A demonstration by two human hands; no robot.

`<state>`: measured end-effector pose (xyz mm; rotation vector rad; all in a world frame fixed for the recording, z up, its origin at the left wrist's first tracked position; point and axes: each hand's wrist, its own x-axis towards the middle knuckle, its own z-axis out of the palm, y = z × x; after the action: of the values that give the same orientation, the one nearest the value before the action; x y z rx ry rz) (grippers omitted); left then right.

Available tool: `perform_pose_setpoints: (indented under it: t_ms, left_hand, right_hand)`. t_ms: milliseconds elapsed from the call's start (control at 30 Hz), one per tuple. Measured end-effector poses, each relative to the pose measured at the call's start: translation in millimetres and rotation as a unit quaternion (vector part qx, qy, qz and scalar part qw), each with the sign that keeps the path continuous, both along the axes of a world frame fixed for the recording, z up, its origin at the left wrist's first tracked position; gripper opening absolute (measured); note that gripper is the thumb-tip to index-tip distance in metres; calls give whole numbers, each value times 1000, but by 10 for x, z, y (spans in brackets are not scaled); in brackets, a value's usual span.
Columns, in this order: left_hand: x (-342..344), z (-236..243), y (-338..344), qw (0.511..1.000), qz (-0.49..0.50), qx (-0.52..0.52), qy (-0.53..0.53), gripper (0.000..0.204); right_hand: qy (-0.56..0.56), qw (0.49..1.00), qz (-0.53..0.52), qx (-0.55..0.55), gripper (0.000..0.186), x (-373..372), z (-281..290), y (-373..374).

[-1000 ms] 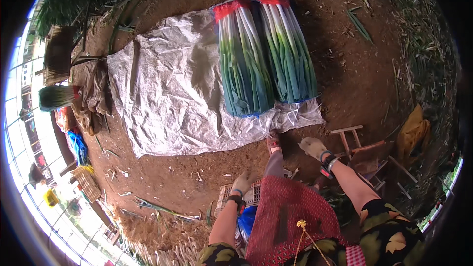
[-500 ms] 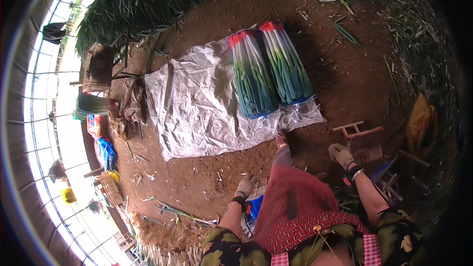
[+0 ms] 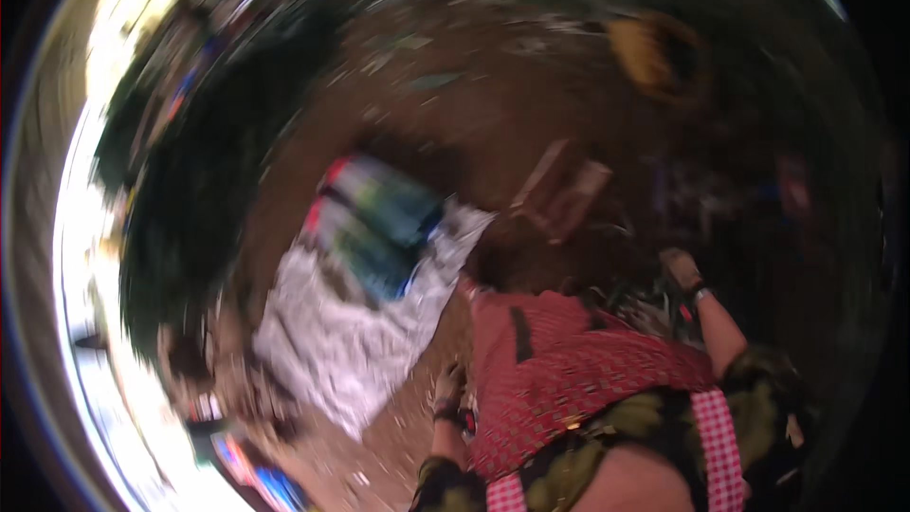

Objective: The recorder is cleaning, weighing, and sorting leeks at an agricultural workstation.

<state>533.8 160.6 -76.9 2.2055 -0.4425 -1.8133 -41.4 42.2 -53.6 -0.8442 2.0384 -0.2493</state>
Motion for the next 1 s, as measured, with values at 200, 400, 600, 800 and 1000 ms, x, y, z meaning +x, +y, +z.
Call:
perform_pose_setpoints:
  t_ms: [200, 400, 600, 800, 1000]
  left_hand:
    - [338, -372, -768, 959, -275, -33, -57, 42]
    - [200, -476, -2178, 934, -351, -13, -58, 44]
    - [-434, -273, -3734, 899, -433, -27, -60, 47]
    - [-1748, -17, -4568, 832, -549, -65, -43, 52]
    - [-3512, 67, -4502, 736, -662, -140, 28, 54]
  right_hand:
    - [119, 971, -188, 86, 30, -373, -147, 1121]
    - [-55, 880, -471, -28, 36, 375, -463, 2067]
    - [-107, 866, -488, 11, 33, 1699, -530, 2099]
    - [-36, 864, -501, -42, 23, 2402, -768, 2497]
    - [-74, 758, -648, 19, 35, 1851, -785, 2597]
